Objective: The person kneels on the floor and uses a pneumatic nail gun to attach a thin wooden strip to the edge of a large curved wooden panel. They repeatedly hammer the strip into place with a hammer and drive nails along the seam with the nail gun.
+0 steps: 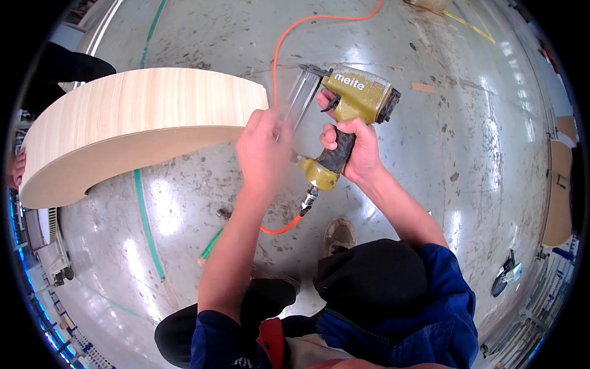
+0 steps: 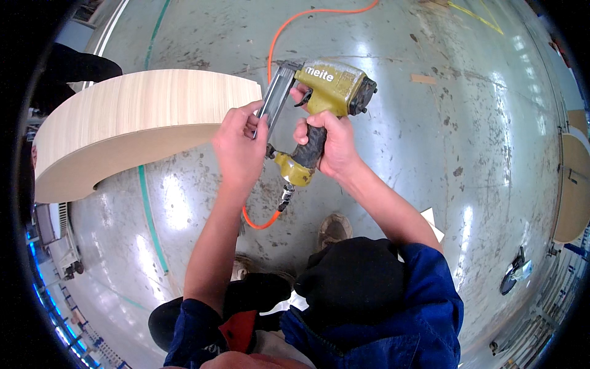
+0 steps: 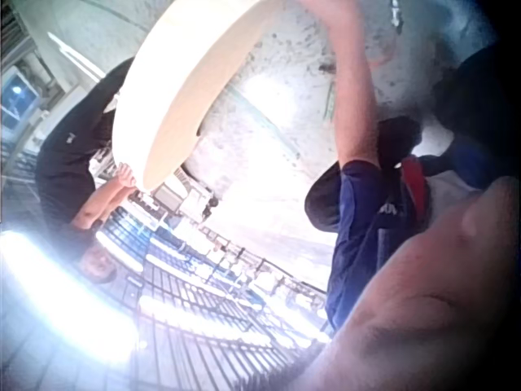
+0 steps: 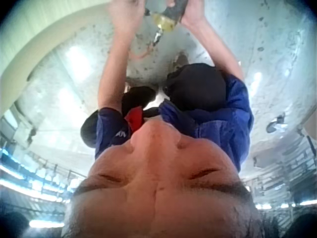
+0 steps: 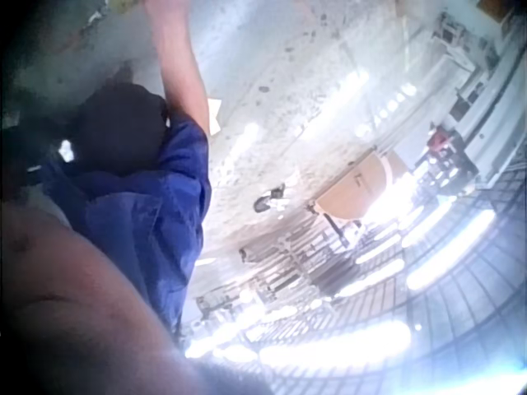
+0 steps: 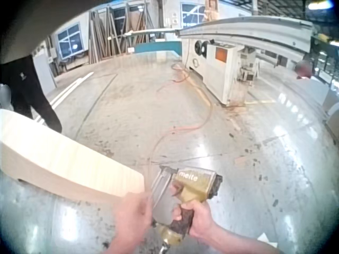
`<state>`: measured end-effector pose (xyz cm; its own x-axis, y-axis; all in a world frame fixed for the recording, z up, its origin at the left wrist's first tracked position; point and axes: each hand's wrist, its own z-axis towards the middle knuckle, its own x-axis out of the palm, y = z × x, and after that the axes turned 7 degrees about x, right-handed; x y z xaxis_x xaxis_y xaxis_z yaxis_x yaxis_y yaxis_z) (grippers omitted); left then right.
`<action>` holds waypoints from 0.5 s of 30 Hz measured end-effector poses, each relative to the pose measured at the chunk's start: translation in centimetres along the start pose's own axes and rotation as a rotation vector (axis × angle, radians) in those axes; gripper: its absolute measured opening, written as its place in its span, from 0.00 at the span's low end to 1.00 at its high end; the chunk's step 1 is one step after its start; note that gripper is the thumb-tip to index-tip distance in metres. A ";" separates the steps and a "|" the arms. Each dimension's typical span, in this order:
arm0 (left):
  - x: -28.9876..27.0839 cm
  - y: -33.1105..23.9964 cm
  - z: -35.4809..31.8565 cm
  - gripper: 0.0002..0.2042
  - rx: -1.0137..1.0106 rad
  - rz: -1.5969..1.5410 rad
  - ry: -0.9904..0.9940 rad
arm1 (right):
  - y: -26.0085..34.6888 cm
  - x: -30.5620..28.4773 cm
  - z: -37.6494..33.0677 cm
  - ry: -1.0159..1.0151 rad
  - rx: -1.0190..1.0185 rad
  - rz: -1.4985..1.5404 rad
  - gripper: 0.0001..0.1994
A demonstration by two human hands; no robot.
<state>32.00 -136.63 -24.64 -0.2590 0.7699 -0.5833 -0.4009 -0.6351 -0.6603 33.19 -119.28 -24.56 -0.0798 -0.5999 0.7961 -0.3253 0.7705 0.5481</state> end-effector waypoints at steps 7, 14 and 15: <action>0.2 0.7 -0.4 0.14 0.130 0.029 -0.042 | -0.2 0.1 0.0 0.000 -0.009 -0.004 0.28; 0.3 1.2 -0.6 0.14 0.143 0.042 -0.037 | -0.2 0.1 0.0 -0.006 -0.002 -0.012 0.29; 0.3 1.2 -0.6 0.14 0.147 0.047 -0.029 | -0.3 0.1 0.0 -0.006 0.001 -0.014 0.29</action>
<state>31.98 -137.18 -25.92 -0.3054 0.7422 -0.5966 -0.5117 -0.6563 -0.5545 33.27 -119.53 -24.63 -0.0810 -0.6119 0.7868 -0.3275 0.7619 0.5589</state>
